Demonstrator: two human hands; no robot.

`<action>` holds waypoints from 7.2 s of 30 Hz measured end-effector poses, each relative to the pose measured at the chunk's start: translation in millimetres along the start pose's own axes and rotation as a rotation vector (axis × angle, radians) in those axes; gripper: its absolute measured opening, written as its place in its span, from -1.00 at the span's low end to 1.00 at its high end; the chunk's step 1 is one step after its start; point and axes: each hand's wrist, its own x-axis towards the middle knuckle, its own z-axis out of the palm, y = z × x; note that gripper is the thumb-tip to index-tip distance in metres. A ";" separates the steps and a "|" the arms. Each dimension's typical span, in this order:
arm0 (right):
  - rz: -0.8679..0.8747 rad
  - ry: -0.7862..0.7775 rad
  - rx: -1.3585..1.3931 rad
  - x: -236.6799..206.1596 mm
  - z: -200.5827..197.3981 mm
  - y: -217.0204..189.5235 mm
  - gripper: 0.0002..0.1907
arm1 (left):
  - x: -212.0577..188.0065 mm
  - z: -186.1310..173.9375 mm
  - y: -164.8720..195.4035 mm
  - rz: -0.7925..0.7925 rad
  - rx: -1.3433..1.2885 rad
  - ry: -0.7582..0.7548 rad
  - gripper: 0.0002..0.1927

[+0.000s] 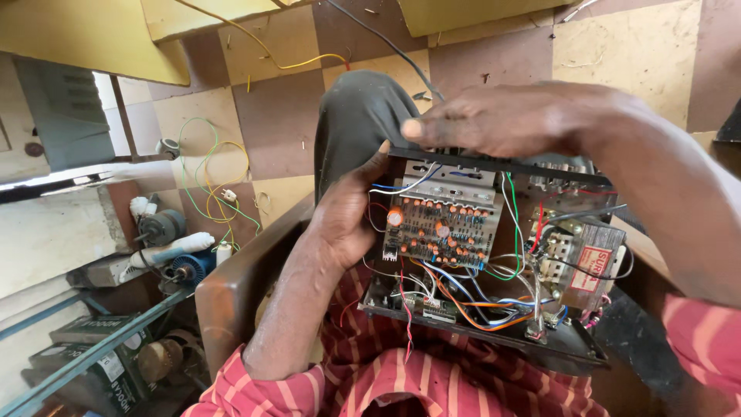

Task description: The person holds a green circuit board and manipulates multiple colored wires, then places the board into a black metal casing. They use a screwdriver to tighten screws on the casing, securing the internal components.

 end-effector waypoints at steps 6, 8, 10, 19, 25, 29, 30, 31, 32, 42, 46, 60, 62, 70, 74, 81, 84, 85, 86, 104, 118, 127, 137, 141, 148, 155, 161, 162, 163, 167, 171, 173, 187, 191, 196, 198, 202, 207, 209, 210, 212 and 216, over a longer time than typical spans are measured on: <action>0.235 -0.363 0.584 15.3 0.1 3.9 -0.28 | -2.5 3.2 0.9 -0.027 -0.042 0.013 -0.54; 0.139 -0.345 0.720 10.9 -0.8 5.6 -0.34 | -1.5 2.9 0.4 -0.034 -0.045 0.014 -0.53; 0.116 -0.302 0.648 9.0 -0.8 4.4 -0.35 | 0.3 3.1 0.0 0.001 -0.027 0.016 -0.55; 0.057 -0.263 0.504 8.0 3.1 -5.8 -0.30 | 4.1 8.1 -2.1 0.009 0.046 0.150 -0.53; 0.066 -0.163 0.420 4.0 2.6 -9.2 -0.31 | 6.4 7.3 -1.2 -0.011 0.058 0.128 -0.53; 0.050 -0.154 0.485 4.6 4.1 -7.5 -0.33 | 7.5 5.2 -0.6 -0.011 0.067 0.111 -0.53; 0.033 -0.155 0.489 5.4 3.9 -6.6 -0.35 | 7.4 5.2 -0.9 -0.001 0.080 0.128 -0.53; 0.017 -0.156 0.494 6.2 3.7 -5.9 -0.36 | 7.2 5.5 -1.1 0.008 0.092 0.144 -0.54; 0.001 -0.162 0.499 7.2 4.2 -5.2 -0.38 | 6.8 6.2 -1.5 0.013 0.077 0.144 -0.53; 0.022 -0.220 0.549 7.9 1.0 -4.3 -0.39 | -9.0 18.3 8.7 0.132 0.242 0.295 -0.58; 0.062 -0.163 0.322 11.7 -0.6 -4.3 -0.31 | -25.0 7.9 19.5 0.341 0.537 0.282 -0.61; -0.047 -0.103 -0.003 11.1 -8.0 -8.6 -0.17 | -52.8 64.8 76.3 0.713 1.160 0.437 -0.80; -0.038 -0.091 -0.005 11.3 -9.4 -7.9 -0.15 | -57.8 95.1 96.8 0.805 1.208 0.412 -0.81; -0.039 -0.116 0.035 18.6 -11.1 -3.6 -0.13 | -75.9 249.8 162.4 1.194 1.405 0.107 -0.83; -0.083 -0.117 0.023 20.4 -11.6 -2.3 -0.10 | -54.5 303.0 187.1 1.462 1.565 -0.065 -0.86; -0.052 -0.109 0.029 28.5 -8.8 2.8 -0.07 | 31.1 366.9 221.6 1.783 1.700 -0.208 -0.88; -0.057 -0.119 0.039 32.5 -6.8 7.2 -0.05 | 60.7 377.0 225.9 1.804 1.789 -0.151 -0.76; -0.057 -0.121 0.039 33.4 -6.6 8.6 -0.04 | 67.5 378.3 226.3 1.805 1.857 -0.097 -0.70; -0.075 -0.117 0.034 34.1 -6.3 9.8 -0.05 | 72.5 378.7 226.3 1.800 1.927 -0.045 -0.62; -0.101 -0.144 0.048 26.1 -10.4 2.5 -0.10 | 46.6 348.4 247.9 1.688 1.761 0.125 -0.87; -0.123 -0.144 0.045 21.2 -13.0 -3.8 -0.09 | 37.8 343.6 259.4 1.551 1.797 0.045 -0.87; -0.094 -0.155 0.074 24.1 -11.9 0.3 -0.11 | 63.5 360.8 235.0 1.777 2.016 -0.111 -0.73; -0.095 -0.130 0.062 10.5 -17.0 -10.5 -0.08 | 44.9 374.3 239.9 1.870 2.164 -0.151 -0.92; -0.040 -0.176 0.167 7.5 -20.4 -19.3 -0.10 | 21.7 344.0 223.2 1.879 1.693 -0.204 -0.93; -0.029 -0.117 0.007 12.5 -16.9 -19.9 -0.10 | -79.8 200.1 148.7 1.212 1.432 -0.219 -0.98; 0.049 -0.107 0.070 13.9 -4.8 -18.6 -0.20 | -128.4 104.9 49.8 0.811 1.275 0.307 -0.85; 0.075 -0.121 0.166 14.3 -0.6 -10.4 -0.27 | -103.2 75.8 -9.5 0.881 1.255 0.373 -0.86; 0.079 -0.117 0.173 14.5 0.9 -9.9 -0.29 | -95.6 72.6 -14.0 0.915 1.333 0.395 -0.87; 0.079 -0.137 0.228 14.7 2.0 -9.6 -0.31 | -88.6 70.4 -17.7 0.952 1.414 0.419 -0.87; 0.043 -0.133 0.266 14.1 3.4 -8.0 -0.31 | -63.8 71.8 -25.9 0.797 1.519 0.648 -0.83; -0.003 -0.105 0.236 14.0 2.6 -6.6 -0.28 | -49.5 78.6 -25.1 0.728 1.481 0.710 -0.80; -0.013 -0.098 0.208 12.5 2.1 -7.4 -0.26 | -45.1 79.1 -22.6 0.720 1.468 0.706 -0.78; -0.043 -0.057 0.158 5.5 1.3 -12.6 -0.22 | -23.5 72.9 -22.0 0.757 1.423 0.745 -0.66; -0.050 -0.042 0.120 7.1 1.8 -13.1 -0.20 | -22.4 74.5 -21.5 0.791 1.415 0.720 -0.68; -0.039 -0.045 0.140 6.8 1.1 -11.8 -0.20 | -22.7 75.5 -23.7 0.768 1.432 0.767 -0.70; -0.034 -0.052 0.148 6.7 1.7 -11.5 -0.21 | -24.0 75.5 -24.7 0.813 1.438 0.739 -0.72; -0.026 -0.033 0.163 6.8 2.2 -11.4 -0.21 | -24.7 76.9 -26.5 0.849 1.447 0.697 -0.75; -0.033 -0.053 0.189 5.7 1.3 -12.3 -0.23 | -21.3 80.4 -28.1 0.814 1.438 0.771 -0.76; -0.025 -0.037 0.160 5.6 1.5 -13.9 -0.21 | -20.3 80.5 -29.3 0.754 1.427 0.805 -0.76; -0.021 -0.026 0.144 5.6 1.2 -14.9 -0.20 | -19.8 80.1 -30.1 0.740 1.418 0.811 -0.76; -0.022 -0.022 0.116 4.8 0.9 -16.3 -0.17 | -18.7 79.1 -32.4 0.839 1.425 0.800 -0.76; -0.047 -0.034 0.155 1.3 0.7 -18.7 -0.21 | -14.7 77.4 -36.9 1.035 1.417 0.773 -0.75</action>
